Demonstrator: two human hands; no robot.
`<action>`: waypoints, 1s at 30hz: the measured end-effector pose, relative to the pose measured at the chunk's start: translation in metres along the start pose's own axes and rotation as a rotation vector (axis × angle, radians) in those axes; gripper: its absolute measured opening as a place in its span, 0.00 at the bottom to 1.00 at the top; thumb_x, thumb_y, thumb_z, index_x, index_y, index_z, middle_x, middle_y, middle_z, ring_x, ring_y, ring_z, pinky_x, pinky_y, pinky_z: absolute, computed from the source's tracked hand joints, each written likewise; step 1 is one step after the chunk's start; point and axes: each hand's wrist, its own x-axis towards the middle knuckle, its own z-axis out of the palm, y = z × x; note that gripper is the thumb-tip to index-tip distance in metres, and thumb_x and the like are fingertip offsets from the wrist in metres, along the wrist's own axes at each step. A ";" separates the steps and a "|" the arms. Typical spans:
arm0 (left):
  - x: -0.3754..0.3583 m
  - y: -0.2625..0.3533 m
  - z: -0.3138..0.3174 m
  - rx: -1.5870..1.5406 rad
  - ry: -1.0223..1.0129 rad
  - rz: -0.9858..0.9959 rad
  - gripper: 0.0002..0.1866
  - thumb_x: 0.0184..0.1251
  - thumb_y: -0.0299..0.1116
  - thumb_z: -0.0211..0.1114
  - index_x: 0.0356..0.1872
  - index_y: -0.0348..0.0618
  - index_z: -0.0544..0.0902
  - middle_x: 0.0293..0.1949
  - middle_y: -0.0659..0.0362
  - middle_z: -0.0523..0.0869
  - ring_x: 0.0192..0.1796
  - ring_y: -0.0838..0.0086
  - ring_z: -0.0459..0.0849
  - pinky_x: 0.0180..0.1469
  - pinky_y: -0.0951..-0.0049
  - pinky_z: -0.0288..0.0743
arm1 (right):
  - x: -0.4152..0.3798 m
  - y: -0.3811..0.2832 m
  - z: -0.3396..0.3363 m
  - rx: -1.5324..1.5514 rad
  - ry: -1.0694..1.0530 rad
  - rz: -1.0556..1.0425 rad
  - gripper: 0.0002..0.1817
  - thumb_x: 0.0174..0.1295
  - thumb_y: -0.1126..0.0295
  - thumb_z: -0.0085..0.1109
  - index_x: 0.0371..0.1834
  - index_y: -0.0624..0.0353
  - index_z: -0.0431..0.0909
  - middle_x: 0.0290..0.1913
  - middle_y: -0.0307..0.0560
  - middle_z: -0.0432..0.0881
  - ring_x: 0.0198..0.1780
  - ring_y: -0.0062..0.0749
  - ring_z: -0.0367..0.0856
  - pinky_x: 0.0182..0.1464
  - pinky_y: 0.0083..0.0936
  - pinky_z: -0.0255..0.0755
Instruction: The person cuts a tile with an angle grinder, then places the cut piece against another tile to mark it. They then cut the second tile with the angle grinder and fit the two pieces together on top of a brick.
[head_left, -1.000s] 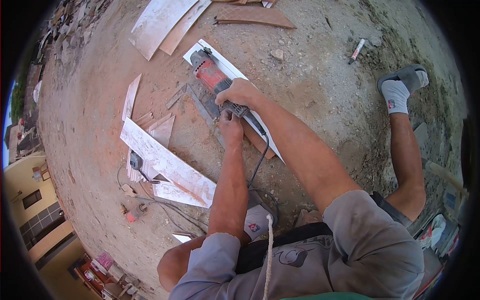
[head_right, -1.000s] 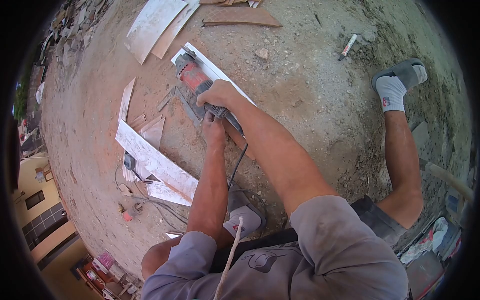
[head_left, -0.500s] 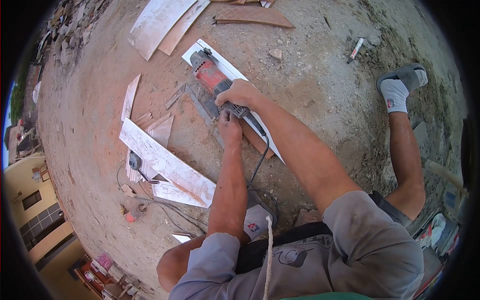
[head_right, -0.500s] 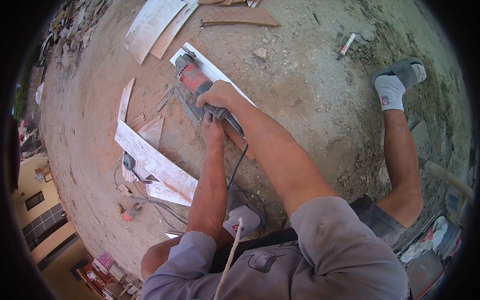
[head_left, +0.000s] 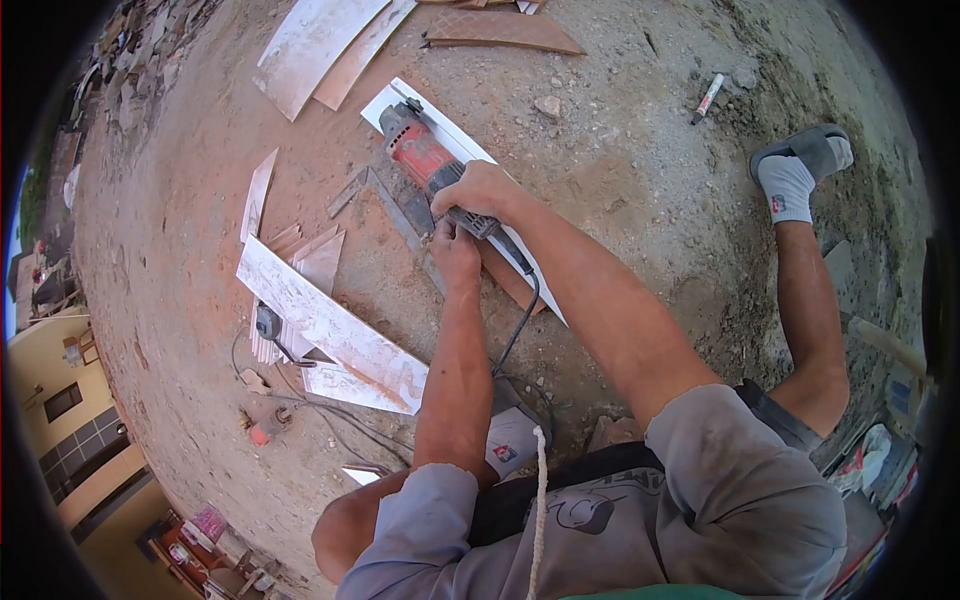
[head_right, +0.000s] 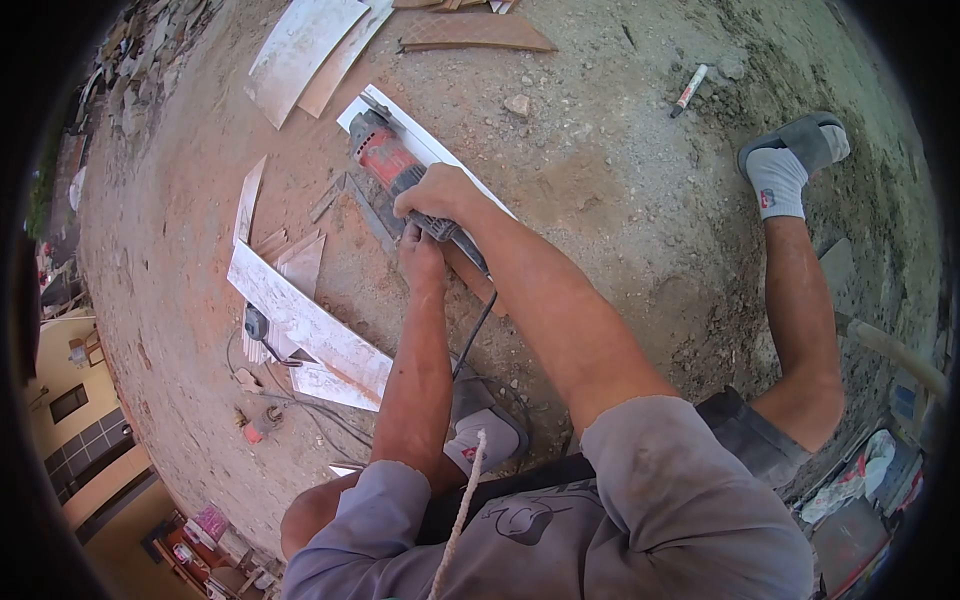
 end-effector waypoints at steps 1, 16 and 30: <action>0.000 0.000 -0.001 -0.005 -0.008 -0.008 0.08 0.72 0.30 0.60 0.40 0.34 0.82 0.37 0.63 0.85 0.38 0.81 0.79 0.43 0.77 0.72 | -0.001 0.000 0.000 0.000 0.000 0.000 0.39 0.33 0.47 0.73 0.40 0.75 0.84 0.44 0.69 0.85 0.47 0.52 0.86 0.51 0.32 0.78; -0.005 0.010 0.002 -0.033 -0.005 -0.058 0.06 0.71 0.28 0.59 0.41 0.36 0.81 0.38 0.62 0.84 0.39 0.81 0.79 0.42 0.78 0.72 | -0.005 0.007 0.001 0.025 0.005 0.007 0.39 0.33 0.47 0.73 0.40 0.75 0.84 0.44 0.69 0.85 0.47 0.52 0.86 0.51 0.32 0.78; -0.001 0.003 -0.001 -0.093 -0.010 -0.107 0.06 0.71 0.27 0.59 0.41 0.37 0.81 0.37 0.63 0.83 0.37 0.82 0.79 0.40 0.78 0.72 | -0.007 0.011 0.001 0.025 -0.012 0.013 0.40 0.33 0.46 0.73 0.41 0.76 0.84 0.44 0.69 0.85 0.47 0.51 0.86 0.51 0.31 0.78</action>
